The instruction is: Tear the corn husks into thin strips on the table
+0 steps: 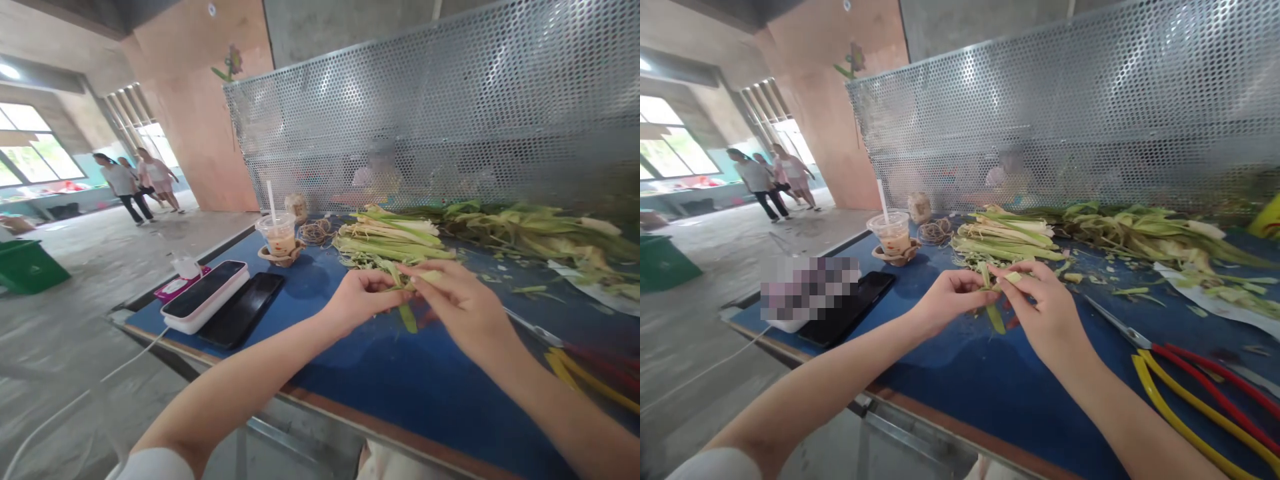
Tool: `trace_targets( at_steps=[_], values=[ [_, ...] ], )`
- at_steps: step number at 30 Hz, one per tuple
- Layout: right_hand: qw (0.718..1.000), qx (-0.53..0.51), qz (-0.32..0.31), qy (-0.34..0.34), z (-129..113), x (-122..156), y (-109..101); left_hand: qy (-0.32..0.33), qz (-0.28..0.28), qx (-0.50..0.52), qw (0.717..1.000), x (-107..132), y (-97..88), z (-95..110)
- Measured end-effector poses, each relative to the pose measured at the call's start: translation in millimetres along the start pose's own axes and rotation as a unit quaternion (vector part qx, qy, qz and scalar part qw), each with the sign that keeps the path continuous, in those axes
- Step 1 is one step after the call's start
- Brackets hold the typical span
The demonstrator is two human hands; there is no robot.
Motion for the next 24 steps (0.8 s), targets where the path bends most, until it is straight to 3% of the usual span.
trace_targets(
  at_steps=[7, 11, 15, 19, 24],
  values=[
    [0.992, -0.101, 0.048, 0.05, 1.9, -1.6, -15.2, -0.029, -0.029, -0.01, 0.999, 2.8, 0.8, 2.3],
    [0.983, -0.153, -0.016, 0.103, 13.2, -3.5, -1.7, 0.008, -0.074, -0.034, 0.997, 6.5, 0.7, 12.7],
    [0.985, -0.108, -0.098, 0.097, 15.0, -2.6, 15.5, 0.031, -0.116, -0.062, 0.991, 8.9, 2.7, 19.4],
    [0.988, -0.073, -0.098, 0.097, 19.6, -2.5, 17.9, 0.041, -0.133, -0.048, 0.989, 8.8, 6.8, 19.7],
    [0.989, -0.059, -0.105, 0.09, 20.3, -2.7, 17.9, 0.051, -0.103, -0.031, 0.993, 10.6, 4.4, 19.5]
  ],
)
Point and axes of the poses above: each hand's wrist, its own x-axis away from the middle knuckle, its own y-axis out of the palm, z = x × y, the point moved 8 cm from there along -x, towards the middle knuckle, and after that the axes turned 8 degrees about -x, right-handed, at the moved point
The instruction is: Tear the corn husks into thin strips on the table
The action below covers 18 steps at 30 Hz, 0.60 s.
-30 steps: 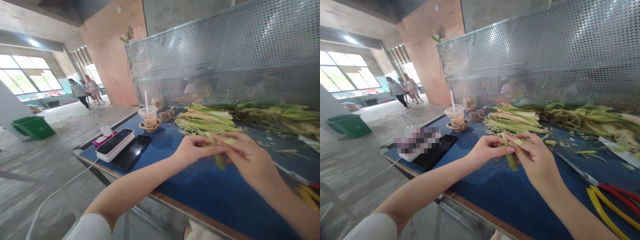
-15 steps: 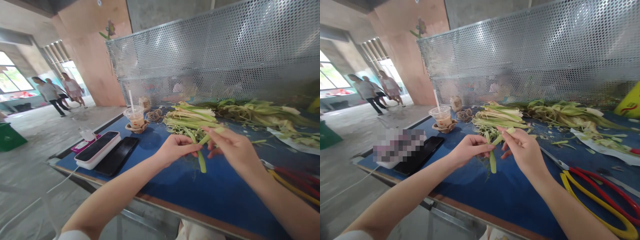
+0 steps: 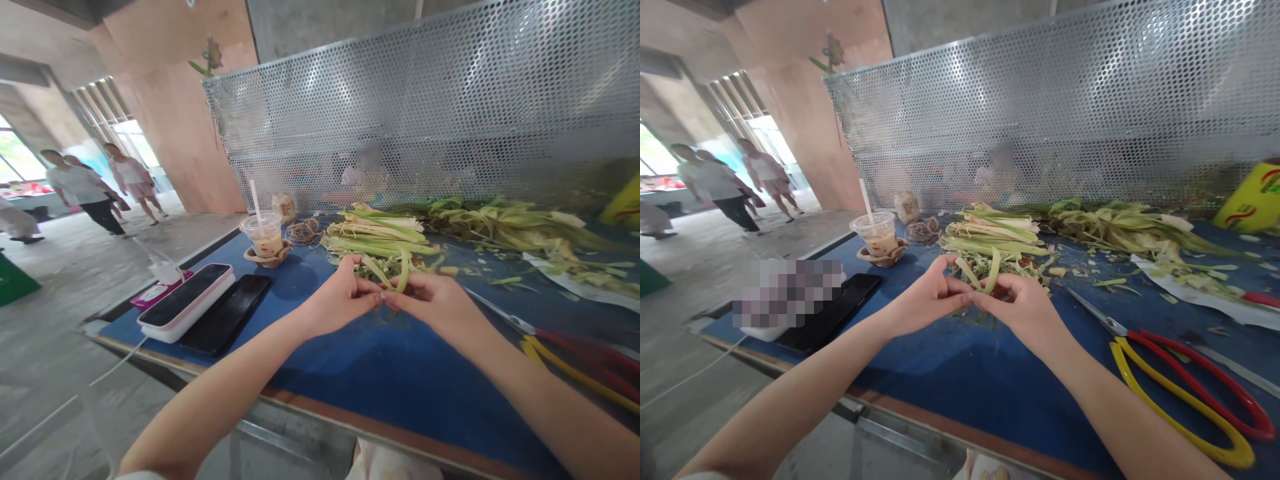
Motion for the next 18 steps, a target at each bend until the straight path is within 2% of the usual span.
trace_targets(
  at_steps=[4, 7, 11, 14, 18],
  values=[
    [0.999, 0.014, 0.038, -0.027, -11.4, 3.5, -6.5, -0.018, -0.001, -0.016, 1.0, 3.6, 1.8, -0.1],
    [0.998, 0.017, 0.06, -0.022, -14.2, 4.9, -12.7, -0.034, -0.003, -0.01, 0.999, 4.9, 3.7, -1.3],
    [1.0, -0.023, 0.002, -0.013, -14.5, 4.0, -6.0, -0.013, -0.005, -0.042, 0.999, 4.3, 1.9, 0.5],
    [0.998, -0.047, -0.044, 0.007, -10.9, 4.7, 4.2, 0.017, 0.044, -0.114, 0.992, 2.2, -9.5, 3.7],
    [0.998, -0.038, -0.04, 0.029, -0.9, 5.5, 8.4, 0.032, 0.134, -0.143, 0.98, 2.0, -26.0, 7.2]
  ],
)
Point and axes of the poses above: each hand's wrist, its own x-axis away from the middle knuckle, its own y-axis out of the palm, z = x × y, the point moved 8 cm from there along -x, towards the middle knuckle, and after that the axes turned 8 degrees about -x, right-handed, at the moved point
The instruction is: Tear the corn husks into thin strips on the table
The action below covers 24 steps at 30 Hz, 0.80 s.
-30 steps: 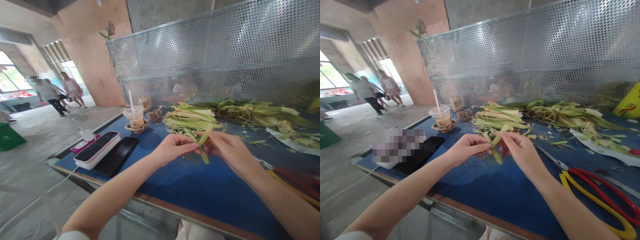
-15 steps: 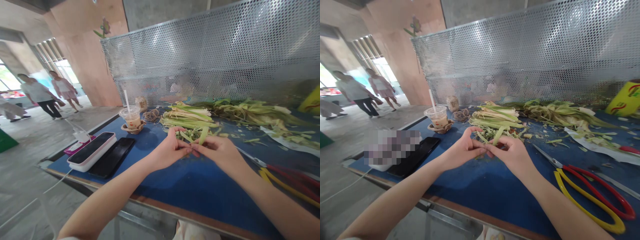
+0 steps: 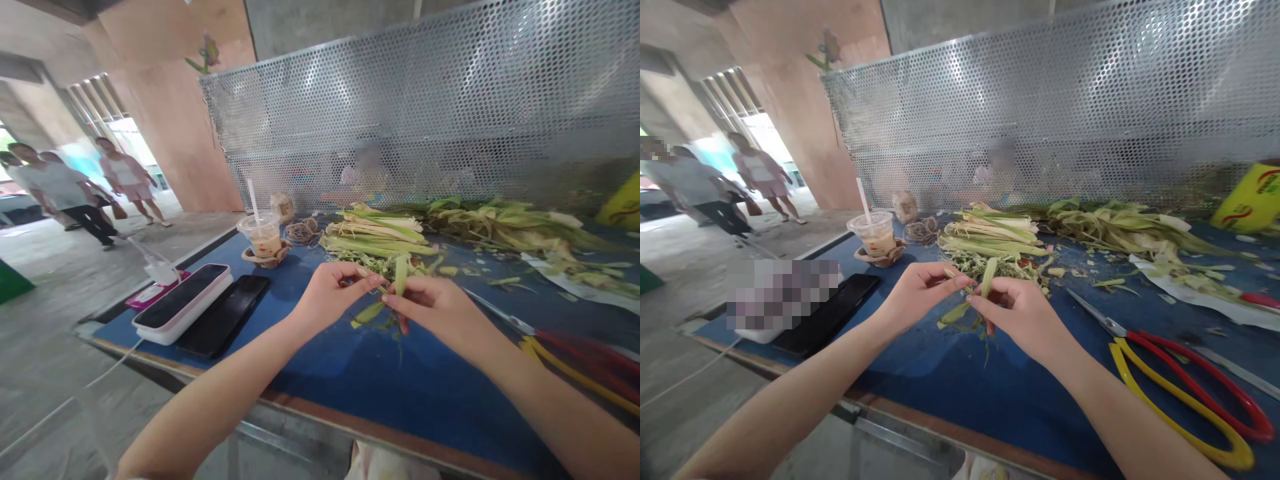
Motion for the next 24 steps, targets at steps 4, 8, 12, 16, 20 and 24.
trace_targets(
  at_steps=[4, 8, 12, 16, 20, 24],
  values=[
    [1.0, -0.012, 0.026, 0.0, 2.4, 0.6, -3.9, -0.027, 0.056, -0.054, 0.997, 0.3, -11.2, -1.0],
    [1.0, -0.002, 0.015, 0.002, -1.4, 1.1, -5.2, -0.025, 0.072, -0.025, 0.997, -0.6, -15.9, -2.3],
    [0.999, -0.045, 0.013, -0.006, -2.7, -0.7, -8.4, -0.029, 0.089, 0.039, 0.995, -3.1, -18.0, -8.4],
    [0.994, -0.101, 0.045, -0.015, -2.0, -1.3, -12.2, -0.08, 0.057, 0.246, 0.964, -3.6, -5.3, -15.7],
    [0.989, -0.11, 0.077, -0.068, -12.4, 2.0, -16.1, -0.159, -0.052, 0.404, 0.899, -0.5, 21.6, -19.7],
    [0.984, -0.084, 0.107, -0.116, -23.1, 6.6, -24.1, -0.203, -0.078, 0.42, 0.881, 1.5, 24.7, -27.5]
  ],
)
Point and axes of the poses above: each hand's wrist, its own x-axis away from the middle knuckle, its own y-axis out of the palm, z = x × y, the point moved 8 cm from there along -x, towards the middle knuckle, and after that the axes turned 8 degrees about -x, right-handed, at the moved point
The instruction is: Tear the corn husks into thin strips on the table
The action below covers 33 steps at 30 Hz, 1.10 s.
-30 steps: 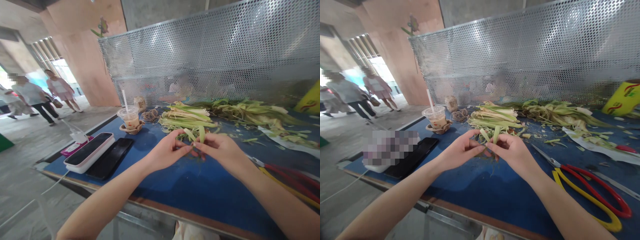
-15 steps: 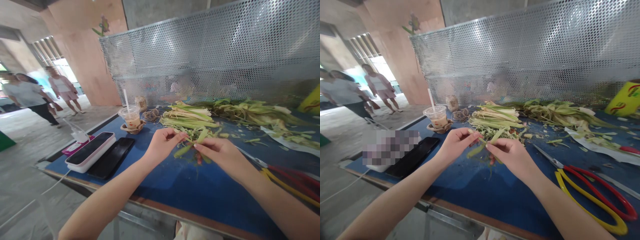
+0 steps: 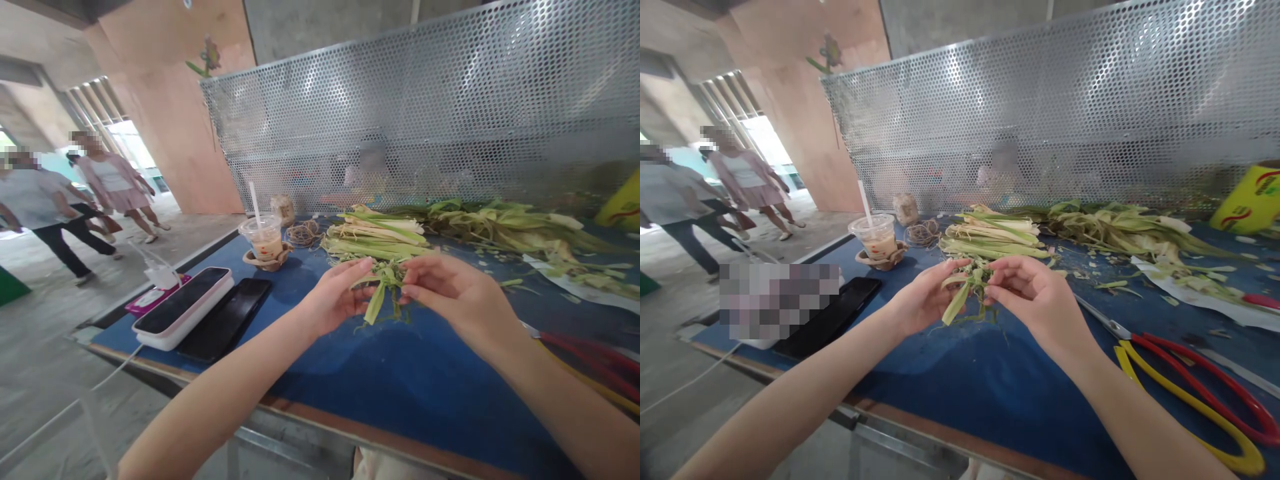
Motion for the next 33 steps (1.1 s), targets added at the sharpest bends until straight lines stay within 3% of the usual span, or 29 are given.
trace_targets(
  at_steps=[4, 9, 13, 17, 23, 27, 33],
  values=[
    [0.998, 0.028, 0.037, -0.036, -7.2, 2.3, -6.4, -0.034, -0.058, -0.002, 0.998, 1.9, 8.2, -5.6],
    [0.991, 0.048, 0.103, -0.068, -14.8, 7.2, -11.4, 0.066, -0.044, -0.044, 0.996, 2.8, 13.6, 5.0],
    [0.994, 0.063, 0.06, -0.07, -13.3, 6.8, -2.4, 0.156, -0.014, -0.138, 0.978, 5.3, 13.7, 16.6],
    [0.997, 0.054, 0.013, -0.057, -6.9, 8.0, 5.9, 0.178, 0.019, -0.204, 0.962, 5.9, 8.8, 19.3],
    [0.999, 0.014, -0.013, -0.05, -4.5, 7.9, 12.3, 0.231, 0.062, -0.319, 0.917, 13.6, 9.0, 29.2],
    [0.998, -0.017, -0.02, -0.054, -7.4, 6.1, 13.6, 0.231, 0.058, -0.33, 0.914, 19.2, 12.8, 31.8],
    [0.998, -0.012, -0.03, -0.049, -9.6, 4.3, 12.6, 0.152, 0.003, -0.287, 0.946, 15.6, 16.1, 21.6]
  ],
)
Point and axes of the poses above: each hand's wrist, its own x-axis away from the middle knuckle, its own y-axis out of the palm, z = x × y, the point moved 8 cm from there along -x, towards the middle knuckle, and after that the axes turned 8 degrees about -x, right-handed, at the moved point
